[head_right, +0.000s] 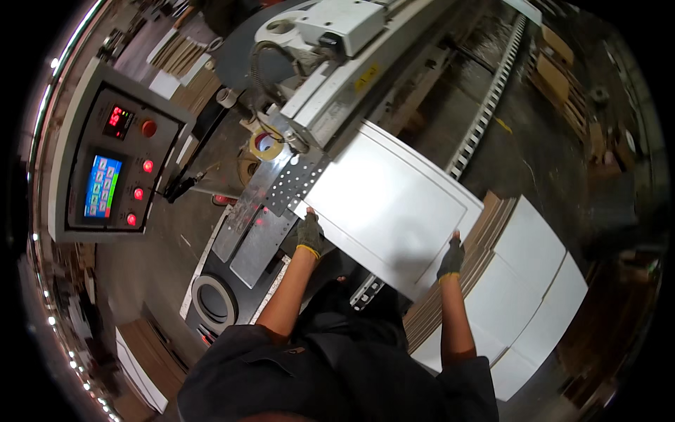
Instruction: The person repeatedly picks up white rectangular panels from a stack, places them onto a machine's conveyor belt, and then removes them after processing. The person stacks the processed panels on a wooden pallet.
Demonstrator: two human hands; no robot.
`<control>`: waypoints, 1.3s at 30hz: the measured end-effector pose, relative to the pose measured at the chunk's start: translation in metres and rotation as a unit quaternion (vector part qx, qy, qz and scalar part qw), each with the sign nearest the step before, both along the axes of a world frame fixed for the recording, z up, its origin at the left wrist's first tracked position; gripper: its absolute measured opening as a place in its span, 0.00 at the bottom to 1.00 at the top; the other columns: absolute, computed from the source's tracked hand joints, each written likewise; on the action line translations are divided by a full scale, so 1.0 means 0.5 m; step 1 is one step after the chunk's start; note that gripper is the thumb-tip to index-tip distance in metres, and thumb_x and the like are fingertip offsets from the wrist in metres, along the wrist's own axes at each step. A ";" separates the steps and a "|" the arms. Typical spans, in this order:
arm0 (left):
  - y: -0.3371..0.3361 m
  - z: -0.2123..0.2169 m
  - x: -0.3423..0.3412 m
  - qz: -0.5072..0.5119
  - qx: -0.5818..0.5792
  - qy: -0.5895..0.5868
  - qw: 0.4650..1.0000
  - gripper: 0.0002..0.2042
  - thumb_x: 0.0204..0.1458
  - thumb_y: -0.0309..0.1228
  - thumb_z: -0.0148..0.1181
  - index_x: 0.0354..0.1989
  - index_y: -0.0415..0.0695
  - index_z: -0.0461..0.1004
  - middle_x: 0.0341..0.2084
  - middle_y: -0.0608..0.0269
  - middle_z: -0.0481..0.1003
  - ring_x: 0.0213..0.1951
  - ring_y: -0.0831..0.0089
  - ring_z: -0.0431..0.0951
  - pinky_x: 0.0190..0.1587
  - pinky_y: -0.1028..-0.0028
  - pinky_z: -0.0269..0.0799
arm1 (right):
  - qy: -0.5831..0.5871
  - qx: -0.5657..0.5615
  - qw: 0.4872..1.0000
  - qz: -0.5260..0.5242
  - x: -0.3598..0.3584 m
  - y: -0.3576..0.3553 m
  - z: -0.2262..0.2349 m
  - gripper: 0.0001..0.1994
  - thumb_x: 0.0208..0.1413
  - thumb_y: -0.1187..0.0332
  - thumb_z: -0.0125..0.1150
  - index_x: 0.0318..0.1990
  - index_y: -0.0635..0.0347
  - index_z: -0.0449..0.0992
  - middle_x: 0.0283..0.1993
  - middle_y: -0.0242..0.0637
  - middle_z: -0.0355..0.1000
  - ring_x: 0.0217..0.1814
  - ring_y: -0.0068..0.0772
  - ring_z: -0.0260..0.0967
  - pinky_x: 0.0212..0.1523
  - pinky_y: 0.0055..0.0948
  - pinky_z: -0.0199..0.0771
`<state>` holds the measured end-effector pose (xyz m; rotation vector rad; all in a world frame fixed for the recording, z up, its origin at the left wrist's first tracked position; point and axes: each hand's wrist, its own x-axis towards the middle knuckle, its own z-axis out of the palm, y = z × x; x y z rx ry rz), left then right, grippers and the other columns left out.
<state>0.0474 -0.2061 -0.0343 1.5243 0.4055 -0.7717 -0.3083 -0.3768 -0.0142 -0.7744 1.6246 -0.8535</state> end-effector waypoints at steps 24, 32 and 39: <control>-0.013 0.071 -0.475 -0.620 0.176 -0.456 0.613 0.42 0.52 0.47 0.60 0.68 0.34 0.49 0.61 0.42 0.63 0.62 0.50 0.64 0.63 0.59 0.61 | 0.342 0.441 0.818 0.139 -0.347 0.800 -0.252 0.49 0.48 0.41 0.63 0.71 0.58 0.48 0.74 0.49 0.47 0.75 0.47 0.47 0.71 0.39 0.52; -0.021 -0.009 -0.446 -0.585 0.123 -0.484 0.639 0.28 0.54 0.37 0.64 0.57 0.34 0.60 0.40 0.49 0.75 0.38 0.61 0.77 0.45 0.67 0.73 | 0.444 0.323 0.833 0.075 -0.575 0.731 -0.442 0.59 0.40 0.35 0.67 0.73 0.57 0.42 0.77 0.50 0.38 0.78 0.50 0.35 0.73 0.47 0.40; -0.040 0.020 -0.503 -0.554 0.174 -0.401 0.709 0.33 0.50 0.39 0.69 0.58 0.32 0.60 0.42 0.50 0.74 0.38 0.66 0.72 0.42 0.68 0.71 | 0.409 0.342 0.840 0.107 -0.702 0.671 -0.598 0.59 0.45 0.26 0.52 0.73 0.59 0.36 0.78 0.46 0.27 0.80 0.48 0.24 0.75 0.44 0.33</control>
